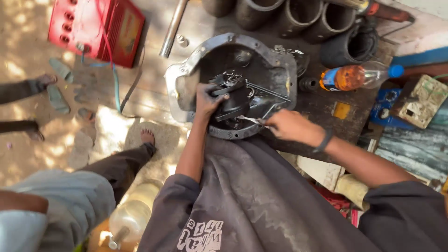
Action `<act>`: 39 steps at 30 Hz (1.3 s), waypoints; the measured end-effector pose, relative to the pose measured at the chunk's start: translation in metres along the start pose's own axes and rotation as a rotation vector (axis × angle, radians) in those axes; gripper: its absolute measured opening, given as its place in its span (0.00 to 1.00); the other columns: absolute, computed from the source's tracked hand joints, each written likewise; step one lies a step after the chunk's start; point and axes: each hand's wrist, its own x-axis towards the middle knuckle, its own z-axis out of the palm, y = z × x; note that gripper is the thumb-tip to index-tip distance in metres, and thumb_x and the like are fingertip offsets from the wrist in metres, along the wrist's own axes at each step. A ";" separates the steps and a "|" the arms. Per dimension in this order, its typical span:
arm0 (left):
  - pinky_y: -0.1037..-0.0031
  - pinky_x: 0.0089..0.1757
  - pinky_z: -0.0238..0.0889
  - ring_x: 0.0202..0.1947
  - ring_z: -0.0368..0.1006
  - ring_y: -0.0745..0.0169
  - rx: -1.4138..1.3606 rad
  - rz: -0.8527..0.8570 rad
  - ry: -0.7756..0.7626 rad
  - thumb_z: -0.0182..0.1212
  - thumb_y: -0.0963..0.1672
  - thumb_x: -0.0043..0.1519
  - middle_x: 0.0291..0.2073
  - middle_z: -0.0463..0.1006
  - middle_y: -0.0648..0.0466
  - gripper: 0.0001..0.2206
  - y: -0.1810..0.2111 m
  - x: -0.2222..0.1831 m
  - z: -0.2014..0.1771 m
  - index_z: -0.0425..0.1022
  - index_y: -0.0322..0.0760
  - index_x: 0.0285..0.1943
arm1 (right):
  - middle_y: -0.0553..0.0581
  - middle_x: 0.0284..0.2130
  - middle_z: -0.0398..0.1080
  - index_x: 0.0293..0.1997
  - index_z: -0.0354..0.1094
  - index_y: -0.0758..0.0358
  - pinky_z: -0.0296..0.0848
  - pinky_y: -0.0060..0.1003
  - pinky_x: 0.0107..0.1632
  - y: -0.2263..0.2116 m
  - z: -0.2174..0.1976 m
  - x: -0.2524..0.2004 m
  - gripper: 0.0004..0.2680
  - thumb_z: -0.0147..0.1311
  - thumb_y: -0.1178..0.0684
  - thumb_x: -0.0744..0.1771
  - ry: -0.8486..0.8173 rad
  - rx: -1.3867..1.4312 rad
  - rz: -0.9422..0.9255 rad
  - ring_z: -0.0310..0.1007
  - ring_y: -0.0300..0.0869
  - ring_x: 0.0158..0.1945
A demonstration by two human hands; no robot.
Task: Cleaning and assembling internal mechanical components within a housing using a brush and liquid.
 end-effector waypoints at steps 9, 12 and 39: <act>0.69 0.32 0.62 0.24 0.68 0.65 -0.055 -0.323 -0.327 0.81 0.48 0.50 0.20 0.74 0.51 0.18 0.074 0.048 -0.015 0.81 0.27 0.32 | 0.68 0.30 0.76 0.45 0.79 0.62 0.72 0.52 0.28 -0.032 0.012 0.007 0.13 0.53 0.61 0.59 0.297 -0.413 -0.115 0.78 0.58 0.30; 0.72 0.32 0.64 0.24 0.71 0.67 -0.121 -0.173 -0.313 0.79 0.49 0.51 0.22 0.79 0.53 0.17 0.094 0.055 -0.021 0.83 0.29 0.35 | 0.67 0.28 0.75 0.40 0.79 0.59 0.75 0.49 0.37 -0.014 0.046 0.003 0.07 0.55 0.59 0.62 0.244 -0.198 -0.032 0.77 0.56 0.32; 0.75 0.33 0.72 0.28 0.79 0.63 0.018 -0.166 -0.190 0.76 0.48 0.49 0.27 0.83 0.51 0.15 0.079 0.044 -0.005 0.79 0.32 0.33 | 0.73 0.28 0.74 0.52 0.81 0.57 0.61 0.42 0.30 -0.031 0.043 0.002 0.11 0.64 0.52 0.65 0.065 1.104 0.488 0.64 0.38 0.25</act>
